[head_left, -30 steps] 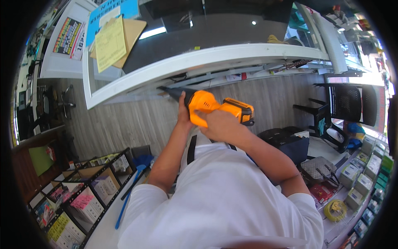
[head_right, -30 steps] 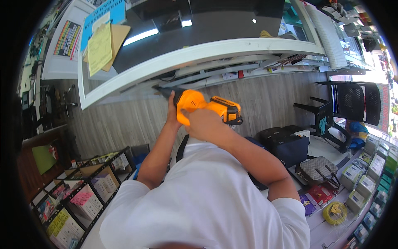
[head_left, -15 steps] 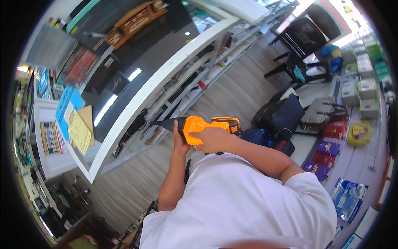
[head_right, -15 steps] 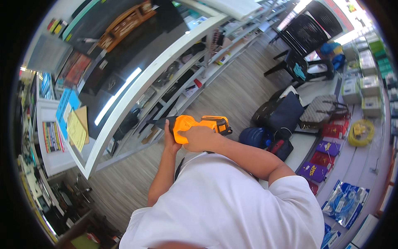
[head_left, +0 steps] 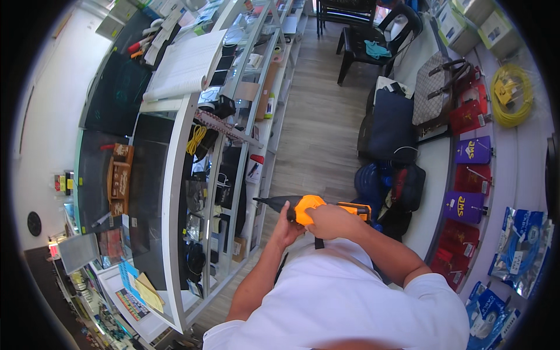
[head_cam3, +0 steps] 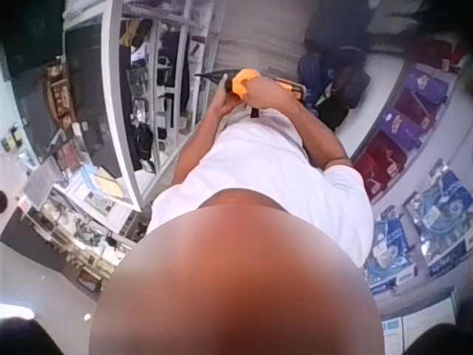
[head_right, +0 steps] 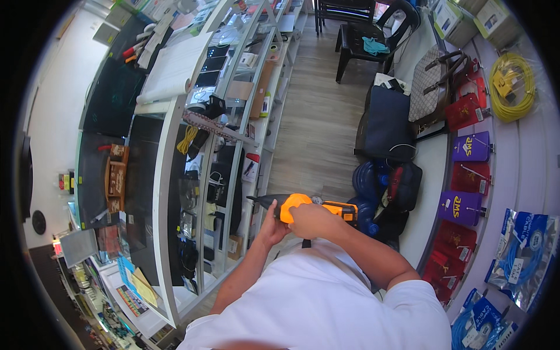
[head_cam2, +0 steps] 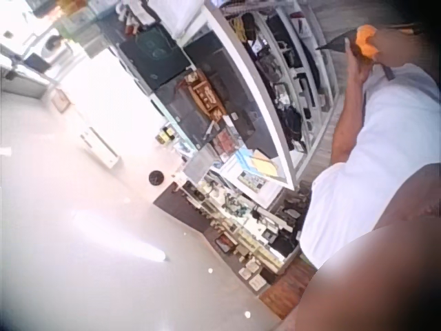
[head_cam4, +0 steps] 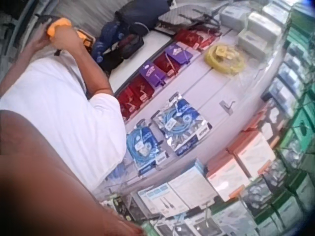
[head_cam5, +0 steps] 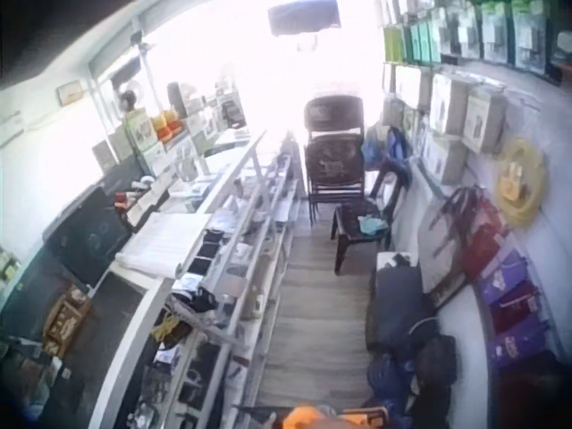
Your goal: The person uses a handheld vacuum to clean the seats of several black chairs in a waiting area. The person moves from chair to chair, vacuuming the seat surfaces and edges.
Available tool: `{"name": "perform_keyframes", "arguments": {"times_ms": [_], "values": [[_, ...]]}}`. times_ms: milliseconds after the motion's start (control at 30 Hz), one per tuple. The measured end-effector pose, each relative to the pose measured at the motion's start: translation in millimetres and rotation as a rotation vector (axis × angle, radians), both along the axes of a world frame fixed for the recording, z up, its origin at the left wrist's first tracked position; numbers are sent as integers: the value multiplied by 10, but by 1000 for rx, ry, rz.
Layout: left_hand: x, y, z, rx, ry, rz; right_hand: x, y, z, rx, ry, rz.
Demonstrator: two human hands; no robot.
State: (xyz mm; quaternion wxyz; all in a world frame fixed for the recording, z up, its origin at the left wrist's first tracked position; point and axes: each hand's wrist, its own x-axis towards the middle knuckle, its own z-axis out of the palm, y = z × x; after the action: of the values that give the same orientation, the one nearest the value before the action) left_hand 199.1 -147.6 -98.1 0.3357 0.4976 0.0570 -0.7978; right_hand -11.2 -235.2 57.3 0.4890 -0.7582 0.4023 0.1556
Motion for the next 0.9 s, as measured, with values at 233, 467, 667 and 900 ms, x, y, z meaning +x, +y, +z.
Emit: {"name": "perform_keyframes", "arguments": {"times_ms": [233, 467, 667, 900], "values": [[-438, -765, 382, -109, 45, -115, -597, -184, 360, -120, -116, -377], [-1087, -2093, 1024, -505, 132, 132, -1040, -694, 1205, -382, -436, -526], [-852, -2869, 1532, -561, -62, 254, -932, -1510, 1412, -360, -550, -561], [-409, -3372, 1683, -456, -74, 316, -575, -2549, 1448, -266, -470, -418]]}}
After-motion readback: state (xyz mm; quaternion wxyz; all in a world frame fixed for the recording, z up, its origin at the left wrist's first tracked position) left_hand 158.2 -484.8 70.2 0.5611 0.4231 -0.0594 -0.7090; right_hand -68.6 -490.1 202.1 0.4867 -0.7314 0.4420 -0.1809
